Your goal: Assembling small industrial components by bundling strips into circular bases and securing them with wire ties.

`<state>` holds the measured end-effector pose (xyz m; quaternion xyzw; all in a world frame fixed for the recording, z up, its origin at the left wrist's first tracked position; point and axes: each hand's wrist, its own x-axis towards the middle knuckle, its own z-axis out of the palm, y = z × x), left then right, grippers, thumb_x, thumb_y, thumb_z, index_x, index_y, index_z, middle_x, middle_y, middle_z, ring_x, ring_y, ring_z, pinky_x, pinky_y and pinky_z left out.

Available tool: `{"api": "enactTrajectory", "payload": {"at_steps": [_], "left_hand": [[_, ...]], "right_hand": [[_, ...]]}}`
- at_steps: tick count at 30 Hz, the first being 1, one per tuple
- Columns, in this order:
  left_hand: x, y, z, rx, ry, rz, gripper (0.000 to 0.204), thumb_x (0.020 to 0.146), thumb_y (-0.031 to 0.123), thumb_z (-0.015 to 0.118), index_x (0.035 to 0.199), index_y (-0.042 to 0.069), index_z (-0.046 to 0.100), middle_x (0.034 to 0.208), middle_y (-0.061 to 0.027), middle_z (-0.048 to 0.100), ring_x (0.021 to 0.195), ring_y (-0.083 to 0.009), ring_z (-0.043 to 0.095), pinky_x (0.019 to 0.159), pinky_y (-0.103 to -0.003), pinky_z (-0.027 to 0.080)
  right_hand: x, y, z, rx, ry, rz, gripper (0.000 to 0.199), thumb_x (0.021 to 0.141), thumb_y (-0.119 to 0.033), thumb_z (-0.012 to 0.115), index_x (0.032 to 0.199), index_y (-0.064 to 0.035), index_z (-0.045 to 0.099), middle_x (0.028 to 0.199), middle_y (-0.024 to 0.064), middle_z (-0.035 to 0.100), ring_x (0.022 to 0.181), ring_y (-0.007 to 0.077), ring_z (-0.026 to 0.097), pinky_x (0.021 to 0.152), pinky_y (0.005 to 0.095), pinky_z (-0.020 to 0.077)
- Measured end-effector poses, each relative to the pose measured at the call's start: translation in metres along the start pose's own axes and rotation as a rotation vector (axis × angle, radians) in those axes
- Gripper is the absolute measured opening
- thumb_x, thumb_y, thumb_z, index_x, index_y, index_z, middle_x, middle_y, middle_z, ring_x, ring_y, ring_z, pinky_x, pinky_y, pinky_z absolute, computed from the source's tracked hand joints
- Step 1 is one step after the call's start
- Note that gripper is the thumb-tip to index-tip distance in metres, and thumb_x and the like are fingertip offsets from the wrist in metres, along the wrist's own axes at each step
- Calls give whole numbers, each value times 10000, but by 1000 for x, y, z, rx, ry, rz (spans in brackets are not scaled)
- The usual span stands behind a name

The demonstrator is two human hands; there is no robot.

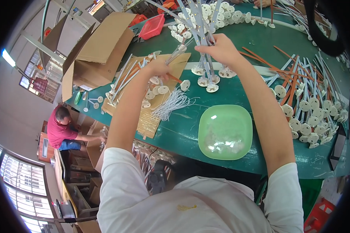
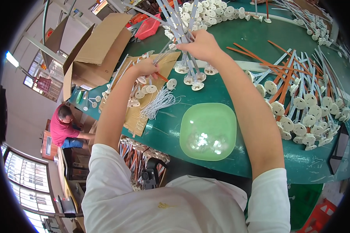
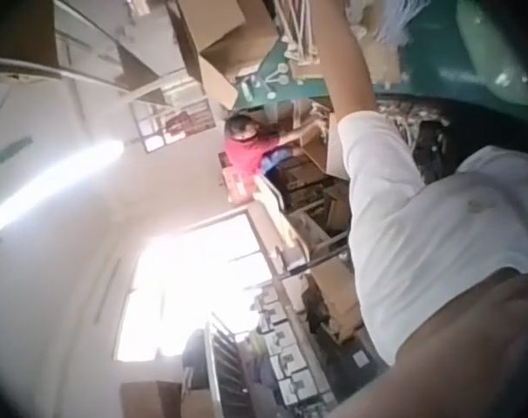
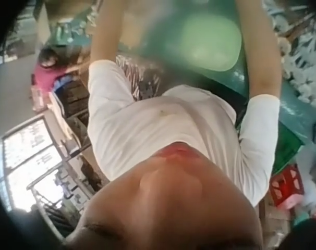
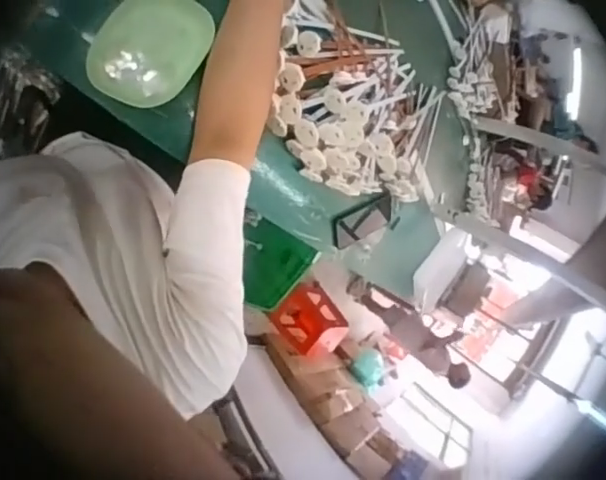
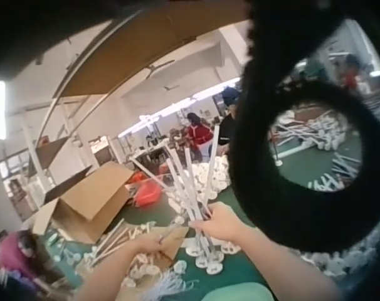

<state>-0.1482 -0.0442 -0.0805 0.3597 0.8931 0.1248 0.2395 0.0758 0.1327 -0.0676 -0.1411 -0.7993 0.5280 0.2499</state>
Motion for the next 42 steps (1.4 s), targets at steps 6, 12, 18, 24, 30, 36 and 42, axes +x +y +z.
{"api": "enactTrajectory", "payload": {"at_steps": [6,12,18,24,30,36,42], "left_hand": [[-20,22,-41,310,179,102,267,661,231,803,717,29,637,617,-36,609,521,-109,571,441,-263,388],[-45,1,-110,438,248,131,256,617,190,821,680,20,640,614,-32,584,582,-132,541,562,-296,435],[-62,-34,-95,488,36,-5,366,624,184,810,950,66,693,789,-93,682,765,-183,642,704,-319,487],[-77,-22,-91,411,519,226,403,758,255,706,1112,78,630,831,-115,691,810,-193,659,745,-341,503],[-124,84,-66,-712,642,577,162,864,226,622,910,73,651,679,-43,628,452,-69,444,426,-226,326],[-77,126,0,-954,590,644,155,802,146,704,920,48,686,700,19,603,468,-37,422,419,-208,293],[-62,149,25,-1105,414,711,337,678,161,805,922,-41,690,815,-44,684,534,-36,491,448,-209,346]], "right_hand": [[6,9,-2,18,2,7,360,704,-350,739,905,-52,712,780,81,670,737,191,637,704,329,494],[4,4,-3,-13,22,6,349,708,-345,745,901,-56,715,784,77,670,731,181,635,696,323,495],[0,4,-4,74,11,20,320,725,-267,764,880,1,683,777,59,645,721,139,574,718,302,437],[-4,-1,-7,84,0,10,298,709,-260,782,837,-11,680,715,11,603,597,66,459,532,248,362],[-6,-3,-21,159,2,16,265,688,-243,799,801,-32,686,650,-17,573,513,52,377,475,227,300],[0,-4,-39,-113,68,-135,286,687,-227,799,825,1,696,711,15,635,605,80,513,568,247,402],[-9,-10,-36,-146,56,-68,277,670,-199,809,816,6,692,708,8,633,634,82,531,580,252,407]]}}
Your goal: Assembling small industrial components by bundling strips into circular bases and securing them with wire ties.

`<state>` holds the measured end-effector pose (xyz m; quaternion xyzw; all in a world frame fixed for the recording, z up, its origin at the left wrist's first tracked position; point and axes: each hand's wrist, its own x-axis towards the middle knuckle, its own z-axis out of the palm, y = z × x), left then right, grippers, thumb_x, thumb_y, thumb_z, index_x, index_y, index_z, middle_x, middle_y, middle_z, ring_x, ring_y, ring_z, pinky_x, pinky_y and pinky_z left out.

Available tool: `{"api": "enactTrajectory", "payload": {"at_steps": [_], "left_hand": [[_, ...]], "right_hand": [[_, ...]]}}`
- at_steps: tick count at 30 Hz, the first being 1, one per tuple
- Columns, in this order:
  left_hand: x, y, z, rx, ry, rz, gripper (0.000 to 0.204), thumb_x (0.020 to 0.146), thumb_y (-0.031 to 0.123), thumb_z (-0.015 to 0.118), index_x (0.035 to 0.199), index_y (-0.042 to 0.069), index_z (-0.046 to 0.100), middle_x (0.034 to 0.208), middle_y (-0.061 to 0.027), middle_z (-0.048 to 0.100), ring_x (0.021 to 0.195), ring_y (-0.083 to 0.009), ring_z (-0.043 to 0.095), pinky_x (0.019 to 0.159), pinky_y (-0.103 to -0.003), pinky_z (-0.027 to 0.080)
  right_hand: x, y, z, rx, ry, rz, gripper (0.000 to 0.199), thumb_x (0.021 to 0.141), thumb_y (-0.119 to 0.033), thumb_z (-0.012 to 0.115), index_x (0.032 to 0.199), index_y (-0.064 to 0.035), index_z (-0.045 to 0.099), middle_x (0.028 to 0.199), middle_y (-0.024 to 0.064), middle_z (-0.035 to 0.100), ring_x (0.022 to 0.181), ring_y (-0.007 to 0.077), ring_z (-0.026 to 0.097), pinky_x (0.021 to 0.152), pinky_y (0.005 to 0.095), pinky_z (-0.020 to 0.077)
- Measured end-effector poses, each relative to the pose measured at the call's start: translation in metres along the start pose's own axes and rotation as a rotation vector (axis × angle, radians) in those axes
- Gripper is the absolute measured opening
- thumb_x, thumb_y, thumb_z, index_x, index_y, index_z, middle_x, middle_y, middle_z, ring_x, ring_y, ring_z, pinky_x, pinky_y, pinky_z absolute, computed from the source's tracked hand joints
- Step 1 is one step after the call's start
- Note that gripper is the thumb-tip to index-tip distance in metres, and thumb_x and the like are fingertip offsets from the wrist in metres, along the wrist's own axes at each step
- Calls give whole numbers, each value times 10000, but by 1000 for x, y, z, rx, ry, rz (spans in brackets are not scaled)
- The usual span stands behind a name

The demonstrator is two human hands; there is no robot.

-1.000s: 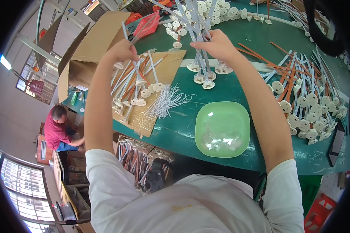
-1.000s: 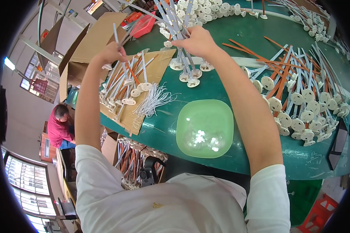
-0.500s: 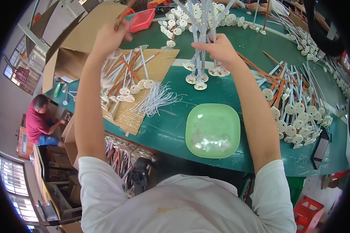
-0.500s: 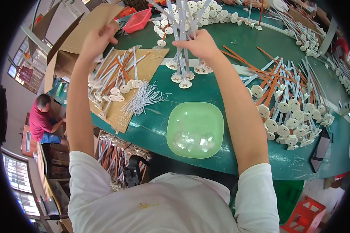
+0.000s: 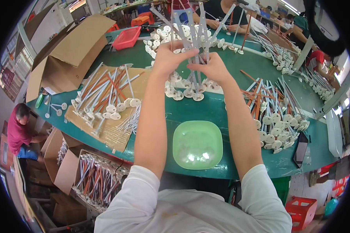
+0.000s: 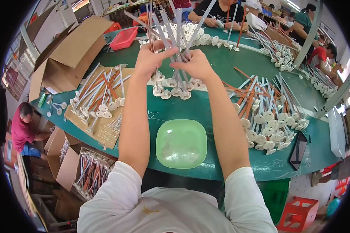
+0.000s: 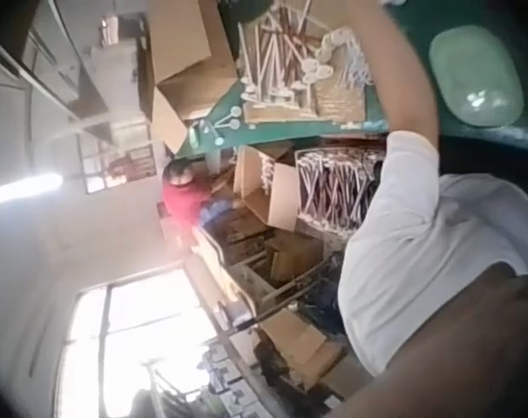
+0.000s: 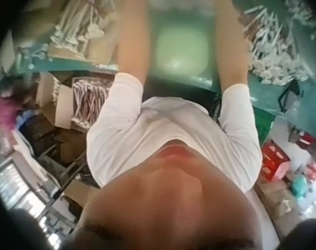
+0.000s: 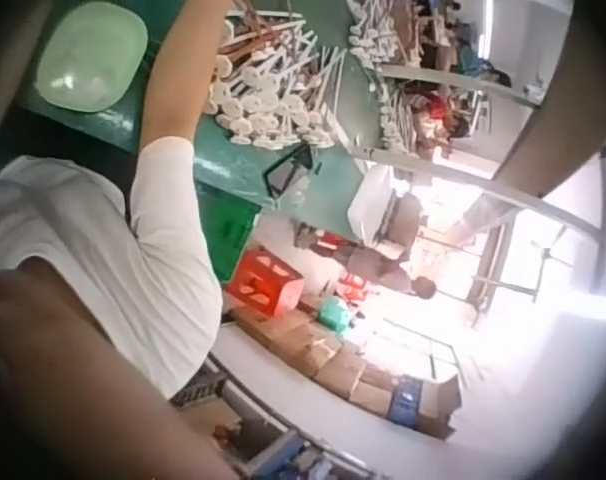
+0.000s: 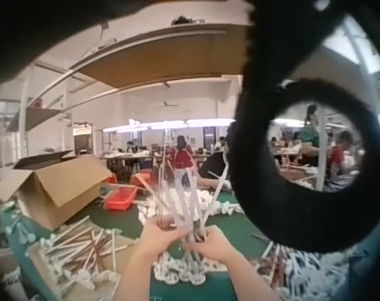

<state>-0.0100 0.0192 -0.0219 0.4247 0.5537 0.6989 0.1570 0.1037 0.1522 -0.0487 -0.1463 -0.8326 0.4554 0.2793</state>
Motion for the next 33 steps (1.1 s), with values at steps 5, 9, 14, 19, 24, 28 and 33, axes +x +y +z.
{"api": "enactTrajectory", "payload": {"at_steps": [5,9,14,19,24,28,33], "left_hand": [[6,-11,0,84,-112,23,277,690,137,802,912,22,681,779,7,658,540,-24,435,476,-204,310],[12,-19,-9,198,-146,36,315,656,166,812,902,11,690,778,-33,670,660,-82,571,597,-232,434],[16,-31,-14,379,-162,29,351,624,228,794,900,26,714,817,-80,698,729,-152,651,687,-283,501],[17,-36,-11,435,-138,50,310,643,218,768,893,41,718,835,-77,705,750,-157,661,713,-290,510],[17,-35,-9,413,-155,69,289,664,202,754,896,35,716,823,-73,703,724,-153,660,688,-291,517],[14,-29,-8,415,-174,12,273,678,189,744,898,31,714,816,-73,698,645,-138,634,602,-282,508],[9,-21,-4,397,-178,-7,265,688,185,736,907,38,714,809,-73,696,599,-131,603,552,-278,490]], "right_hand": [[0,2,-1,45,-52,-29,250,676,-182,795,821,-7,691,652,-30,565,567,53,452,502,243,336],[3,1,0,35,-70,-9,242,667,-182,798,814,-21,691,623,-42,543,529,42,418,476,227,296],[5,10,-1,82,-64,40,256,647,-190,806,807,-34,681,621,-40,540,508,45,404,475,225,291],[1,6,-2,36,-96,39,263,641,-195,805,808,-40,674,614,-41,528,501,48,395,475,226,292],[1,6,-5,68,-129,47,281,630,-177,808,853,-43,703,720,4,628,576,71,465,507,243,345],[0,5,-4,82,-115,69,283,628,-177,809,855,-44,705,721,6,625,571,73,465,504,246,347],[2,9,-5,81,-85,82,284,616,-172,813,844,-36,711,730,18,643,580,83,497,509,252,353]]}}
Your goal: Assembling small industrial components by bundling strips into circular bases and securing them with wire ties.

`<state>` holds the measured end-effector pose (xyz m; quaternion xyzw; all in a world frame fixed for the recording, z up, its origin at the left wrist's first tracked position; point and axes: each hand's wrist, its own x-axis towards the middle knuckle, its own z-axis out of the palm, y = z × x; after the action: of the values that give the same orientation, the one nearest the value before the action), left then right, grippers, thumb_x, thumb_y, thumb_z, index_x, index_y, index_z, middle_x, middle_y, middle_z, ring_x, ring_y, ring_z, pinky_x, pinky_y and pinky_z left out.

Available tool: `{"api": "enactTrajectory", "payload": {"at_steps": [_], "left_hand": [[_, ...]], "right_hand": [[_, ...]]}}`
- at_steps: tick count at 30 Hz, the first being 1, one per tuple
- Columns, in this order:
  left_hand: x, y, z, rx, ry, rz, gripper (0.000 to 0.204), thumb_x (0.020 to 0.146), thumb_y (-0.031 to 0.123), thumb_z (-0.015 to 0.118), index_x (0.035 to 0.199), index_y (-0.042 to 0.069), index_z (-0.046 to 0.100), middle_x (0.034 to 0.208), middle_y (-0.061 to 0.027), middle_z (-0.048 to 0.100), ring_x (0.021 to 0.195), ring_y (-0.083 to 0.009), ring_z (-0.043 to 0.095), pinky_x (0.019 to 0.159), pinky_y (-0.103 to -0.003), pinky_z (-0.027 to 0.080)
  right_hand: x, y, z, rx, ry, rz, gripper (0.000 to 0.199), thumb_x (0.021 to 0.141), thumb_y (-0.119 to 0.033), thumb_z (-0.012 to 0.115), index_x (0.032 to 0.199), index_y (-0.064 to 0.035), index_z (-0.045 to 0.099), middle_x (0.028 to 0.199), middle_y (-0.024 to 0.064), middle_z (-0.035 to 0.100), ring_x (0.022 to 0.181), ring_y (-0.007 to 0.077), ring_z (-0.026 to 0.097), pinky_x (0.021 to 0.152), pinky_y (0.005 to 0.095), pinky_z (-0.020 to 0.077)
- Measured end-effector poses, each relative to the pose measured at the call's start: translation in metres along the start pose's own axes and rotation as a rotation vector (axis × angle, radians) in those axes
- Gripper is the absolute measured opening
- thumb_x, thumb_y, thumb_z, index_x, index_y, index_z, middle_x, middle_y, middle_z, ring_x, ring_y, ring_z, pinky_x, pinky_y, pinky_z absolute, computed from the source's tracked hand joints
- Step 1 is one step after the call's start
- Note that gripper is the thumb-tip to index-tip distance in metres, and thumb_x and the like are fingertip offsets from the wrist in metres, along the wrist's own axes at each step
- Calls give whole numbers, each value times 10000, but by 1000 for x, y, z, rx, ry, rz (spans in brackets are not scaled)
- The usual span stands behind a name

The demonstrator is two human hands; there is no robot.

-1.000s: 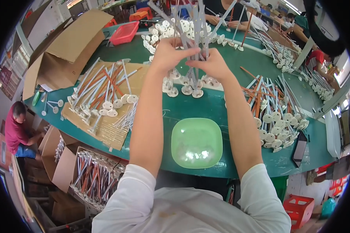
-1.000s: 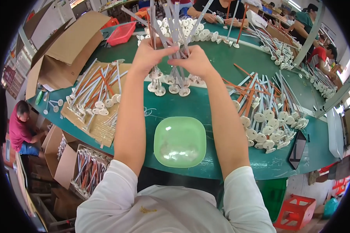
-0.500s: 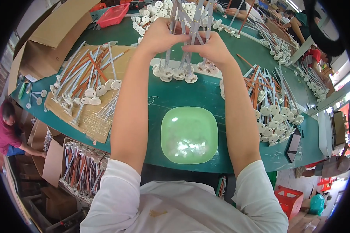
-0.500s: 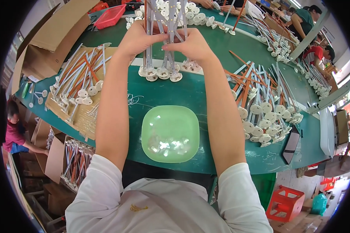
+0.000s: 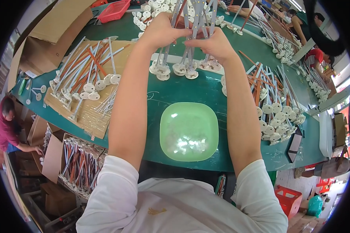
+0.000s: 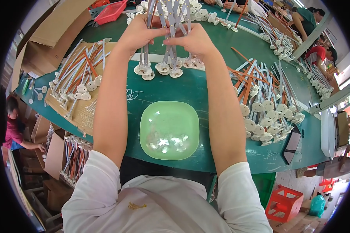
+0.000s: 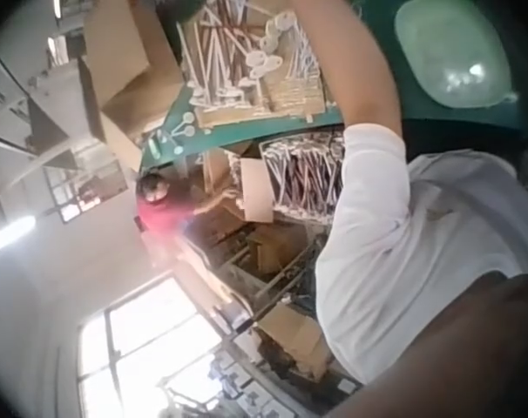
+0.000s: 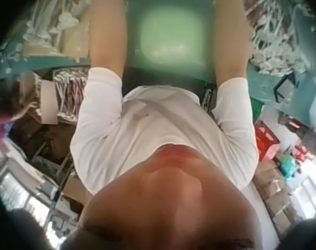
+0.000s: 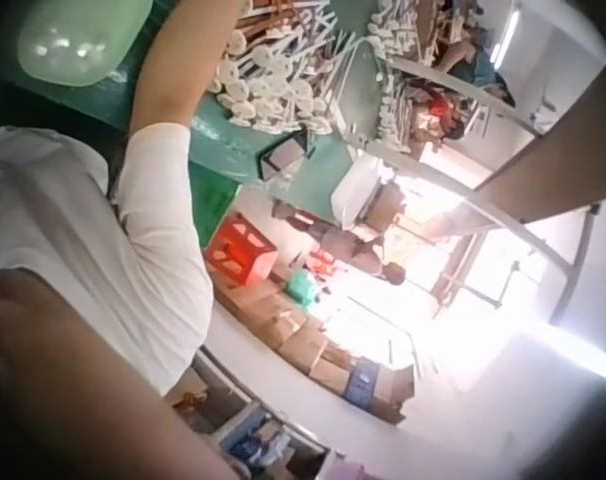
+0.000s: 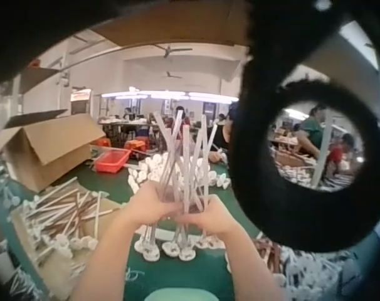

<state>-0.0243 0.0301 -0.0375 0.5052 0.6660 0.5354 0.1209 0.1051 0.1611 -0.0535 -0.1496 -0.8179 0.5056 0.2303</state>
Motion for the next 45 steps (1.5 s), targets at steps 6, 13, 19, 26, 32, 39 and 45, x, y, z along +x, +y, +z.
{"api": "enactTrajectory", "payload": {"at_steps": [6,13,19,26,32,39,45], "left_hand": [[-2,2,-1,34,2,-26,267,688,187,737,911,40,714,797,-70,693,598,-131,590,532,-283,477],[-1,-1,-2,36,0,-14,256,691,191,743,905,51,720,784,-60,691,604,-130,592,531,-284,473],[-1,0,-3,44,-1,-15,248,698,194,745,901,54,722,772,-60,687,599,-130,585,530,-287,469],[-1,-3,-2,46,-3,1,259,699,196,750,912,51,723,769,-64,684,592,-130,578,525,-287,461],[-2,0,-2,38,3,-22,322,694,229,784,933,34,693,756,-34,642,555,-94,514,501,-258,414],[-3,0,-2,30,4,-19,332,699,231,784,944,28,688,760,-33,642,569,-90,520,517,-256,425],[-3,-1,-3,21,-11,-19,331,705,231,782,954,31,694,746,-22,635,565,-81,510,522,-253,427]], "right_hand": [[3,6,3,34,0,-66,202,663,-116,795,831,-42,710,660,-10,600,498,43,408,455,211,279],[6,10,4,8,29,-62,198,671,-114,794,839,-45,716,677,-1,625,515,41,439,467,201,288],[5,9,4,3,23,-78,205,670,-115,799,838,-35,713,680,0,633,522,37,447,471,201,294],[5,9,4,-5,33,-89,202,669,-116,804,827,-35,709,664,-11,618,521,32,441,464,201,289],[5,10,3,-34,30,-87,207,662,-136,811,811,-34,709,664,-8,616,529,36,454,474,199,304],[6,9,2,-67,14,-92,211,658,-155,815,797,-36,710,662,-2,620,539,46,467,482,212,320],[6,10,3,-68,4,-116,210,662,-156,813,796,-33,709,659,4,621,541,47,467,486,217,323]]}}
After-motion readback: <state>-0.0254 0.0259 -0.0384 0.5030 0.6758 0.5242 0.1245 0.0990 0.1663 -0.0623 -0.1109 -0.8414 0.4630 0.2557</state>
